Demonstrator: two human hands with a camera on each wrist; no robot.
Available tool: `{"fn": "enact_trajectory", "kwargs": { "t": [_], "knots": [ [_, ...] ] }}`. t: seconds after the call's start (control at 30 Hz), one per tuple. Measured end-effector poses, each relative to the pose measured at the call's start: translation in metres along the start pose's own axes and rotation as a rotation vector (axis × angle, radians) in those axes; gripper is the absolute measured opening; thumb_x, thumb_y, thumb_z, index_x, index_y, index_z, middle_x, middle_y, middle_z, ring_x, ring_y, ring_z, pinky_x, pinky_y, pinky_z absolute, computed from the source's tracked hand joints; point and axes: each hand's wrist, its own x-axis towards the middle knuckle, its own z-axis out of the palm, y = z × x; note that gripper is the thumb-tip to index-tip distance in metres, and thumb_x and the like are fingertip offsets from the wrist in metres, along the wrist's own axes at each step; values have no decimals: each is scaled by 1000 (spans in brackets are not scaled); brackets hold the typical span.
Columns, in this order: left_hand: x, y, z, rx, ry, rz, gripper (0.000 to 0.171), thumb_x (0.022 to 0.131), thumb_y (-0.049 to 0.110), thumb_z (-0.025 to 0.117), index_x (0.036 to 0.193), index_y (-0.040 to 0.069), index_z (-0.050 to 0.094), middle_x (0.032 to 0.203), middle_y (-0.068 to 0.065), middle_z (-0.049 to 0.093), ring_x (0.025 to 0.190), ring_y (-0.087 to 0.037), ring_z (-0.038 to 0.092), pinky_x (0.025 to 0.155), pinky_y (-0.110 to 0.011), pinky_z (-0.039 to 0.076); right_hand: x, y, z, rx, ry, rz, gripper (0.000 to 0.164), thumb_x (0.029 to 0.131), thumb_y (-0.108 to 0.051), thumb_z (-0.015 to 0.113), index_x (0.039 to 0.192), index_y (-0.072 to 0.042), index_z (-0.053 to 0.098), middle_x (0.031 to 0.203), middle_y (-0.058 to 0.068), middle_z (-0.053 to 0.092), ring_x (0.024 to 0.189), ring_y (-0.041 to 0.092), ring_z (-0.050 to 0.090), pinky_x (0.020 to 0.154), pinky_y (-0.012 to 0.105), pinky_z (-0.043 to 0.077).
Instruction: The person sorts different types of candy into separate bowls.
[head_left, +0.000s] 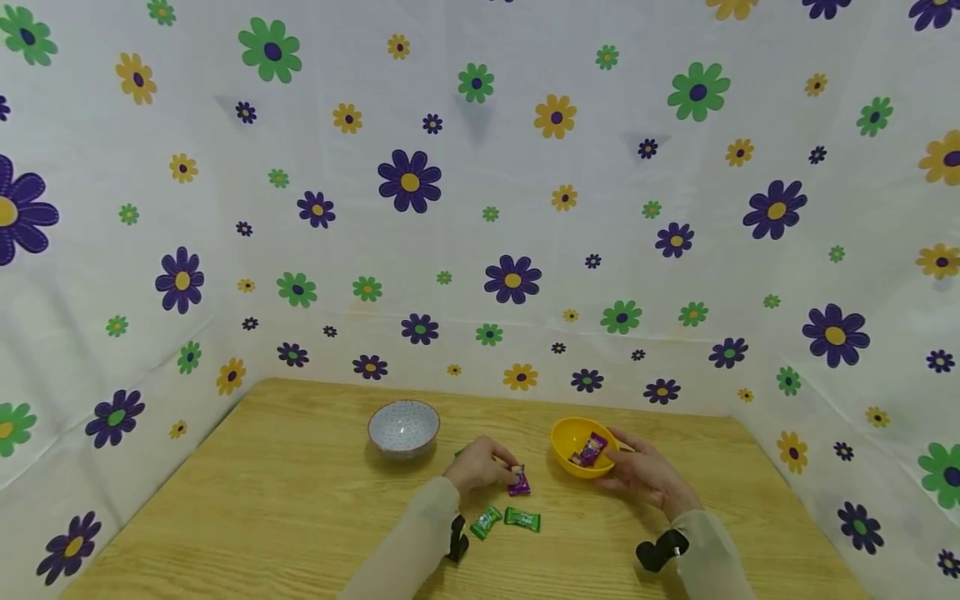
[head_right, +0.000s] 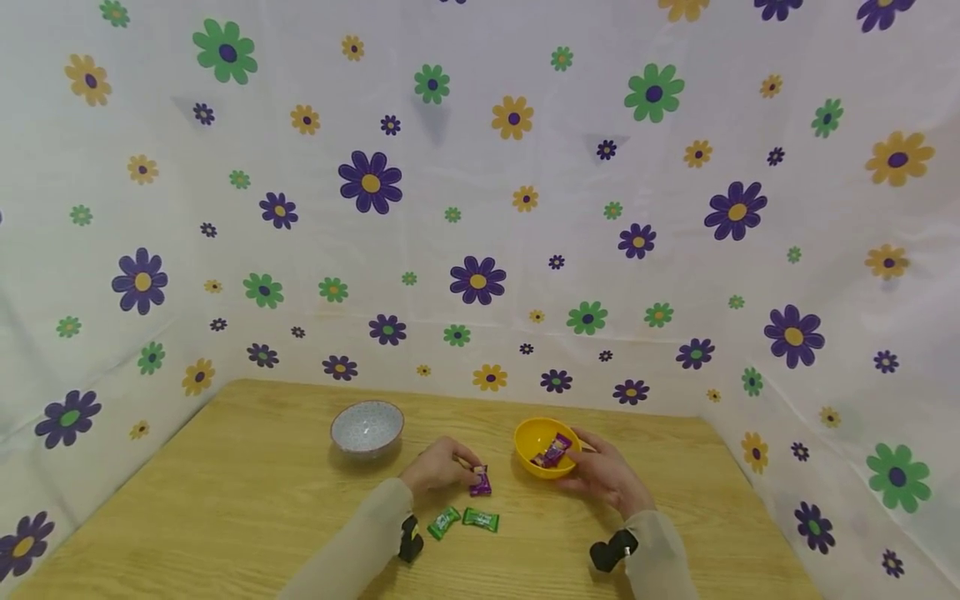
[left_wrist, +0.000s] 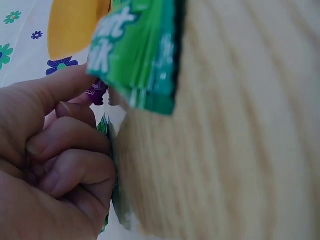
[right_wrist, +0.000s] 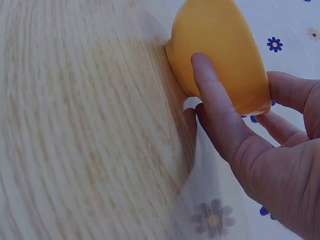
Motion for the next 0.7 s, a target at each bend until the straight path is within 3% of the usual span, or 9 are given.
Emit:
{"fn": "enact_trajectory", "kwargs": {
  "t": [0.2,0.33,0.47,0.7],
  "knots": [
    [-2,-2,2,-11,-19,-6,20,80,10,80,100,8,76,101,-6,68,83,-17,55,69,-31,46,-1,3,0,-13,10,5,60,102,-8,48,156,-9,21,153,32,26,127,44,51,90,47,54],
    [-5,-2,1,-1,-28,-5,20,82,17,79,102,11,76,108,-7,68,94,-21,59,81,-40,51,-1,4,0,-11,9,5,60,102,-9,49,156,-9,22,153,32,26,124,41,54,90,46,54],
    [-6,0,2,11,-20,12,20,81,20,81,99,12,77,112,-8,69,106,-29,59,93,-51,48,0,4,0,-8,-5,0,60,102,-9,49,156,-10,22,154,32,26,124,41,55,89,45,55],
    [-3,3,4,56,-12,38,19,80,16,81,97,10,78,106,-7,70,102,-27,60,94,-51,48,1,0,-2,-9,-25,-4,59,103,-9,46,157,-10,20,155,31,22,126,41,52,90,45,54]
  ]
}}
